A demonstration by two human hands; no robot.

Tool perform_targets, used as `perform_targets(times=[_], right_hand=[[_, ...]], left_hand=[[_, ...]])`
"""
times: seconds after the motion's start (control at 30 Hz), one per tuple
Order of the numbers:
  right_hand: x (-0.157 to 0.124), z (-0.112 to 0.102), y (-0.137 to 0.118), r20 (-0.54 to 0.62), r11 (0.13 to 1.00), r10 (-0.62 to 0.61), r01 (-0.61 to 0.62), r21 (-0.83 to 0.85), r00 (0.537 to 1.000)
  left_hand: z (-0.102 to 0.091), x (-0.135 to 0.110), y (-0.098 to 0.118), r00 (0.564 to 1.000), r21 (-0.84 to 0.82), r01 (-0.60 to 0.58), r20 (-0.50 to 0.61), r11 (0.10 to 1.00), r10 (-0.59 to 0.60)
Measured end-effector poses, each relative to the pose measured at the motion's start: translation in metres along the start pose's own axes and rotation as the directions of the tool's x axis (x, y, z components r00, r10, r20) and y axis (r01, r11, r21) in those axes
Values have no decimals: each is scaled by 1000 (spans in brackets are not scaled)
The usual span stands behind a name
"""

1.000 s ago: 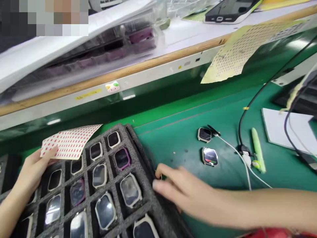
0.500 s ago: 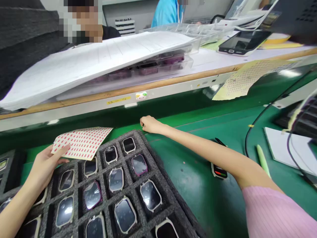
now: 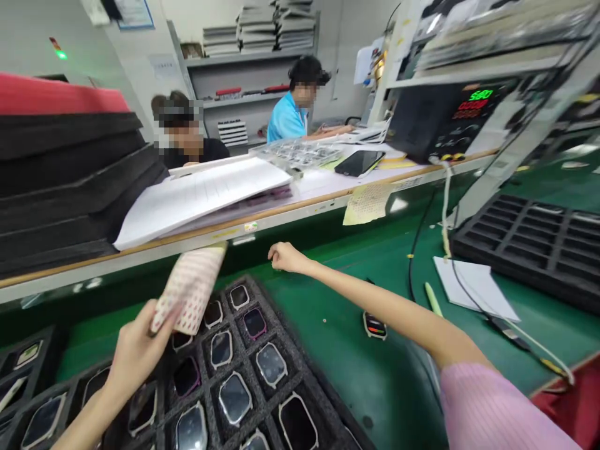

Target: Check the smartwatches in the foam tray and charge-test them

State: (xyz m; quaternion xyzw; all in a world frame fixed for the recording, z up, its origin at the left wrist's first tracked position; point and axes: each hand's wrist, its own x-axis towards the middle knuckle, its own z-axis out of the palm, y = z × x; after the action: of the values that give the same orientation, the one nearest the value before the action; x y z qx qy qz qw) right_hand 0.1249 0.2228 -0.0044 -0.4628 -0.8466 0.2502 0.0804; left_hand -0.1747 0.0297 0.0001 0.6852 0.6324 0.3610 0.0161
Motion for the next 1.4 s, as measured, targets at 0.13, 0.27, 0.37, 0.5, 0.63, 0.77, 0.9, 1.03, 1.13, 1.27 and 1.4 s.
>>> perform_targets(times=[0.13, 0.27, 0.37, 0.5, 0.63, 0.77, 0.9, 1.03, 1.13, 1.27, 1.4], right_hand=[[-78, -25, 29, -141, 992, -42, 57, 110, 989], [-136, -54, 58, -397, 968, -38, 132, 211, 917], [-155, -81, 76, -623, 949, 9, 190, 253, 782], [-163, -109, 85, -826, 928, 48, 281, 245, 562], [-164, -110, 69, -902, 909, -35, 389, 151, 431], [-143, -91, 48, -923, 891, -187, 455, -15, 335], [-90, -73, 45, -911, 873, -295, 469, -133, 290], [-43, -67, 54, -907, 879, -296, 458, -135, 300], [-36, -68, 59, -886, 891, -277, 444, -93, 371], [-51, -72, 60, -823, 912, -217, 409, 21, 526], [-72, -55, 53, -715, 924, -65, 313, 221, 696]], left_hand=[[2, -4, 72, 801, -48, -456, 413, 889, 433], [12, 22, 145, 693, -252, -452, 505, 856, 515], [35, 65, 177, 845, -287, -303, 361, 909, 395], [79, 120, 184, 969, -301, -191, 96, 934, 229], [108, 140, 177, 984, -264, -176, -8, 948, 180], [119, 140, 171, 984, -227, -173, -72, 958, 161], [121, 139, 173, 981, -160, -182, -102, 970, 167], [120, 139, 177, 976, -63, -183, -130, 981, 174], [119, 139, 180, 976, -4, -176, -130, 984, 174], [117, 132, 183, 982, 65, -142, -116, 988, 149], [104, 108, 172, 989, 116, -107, -89, 987, 118]])
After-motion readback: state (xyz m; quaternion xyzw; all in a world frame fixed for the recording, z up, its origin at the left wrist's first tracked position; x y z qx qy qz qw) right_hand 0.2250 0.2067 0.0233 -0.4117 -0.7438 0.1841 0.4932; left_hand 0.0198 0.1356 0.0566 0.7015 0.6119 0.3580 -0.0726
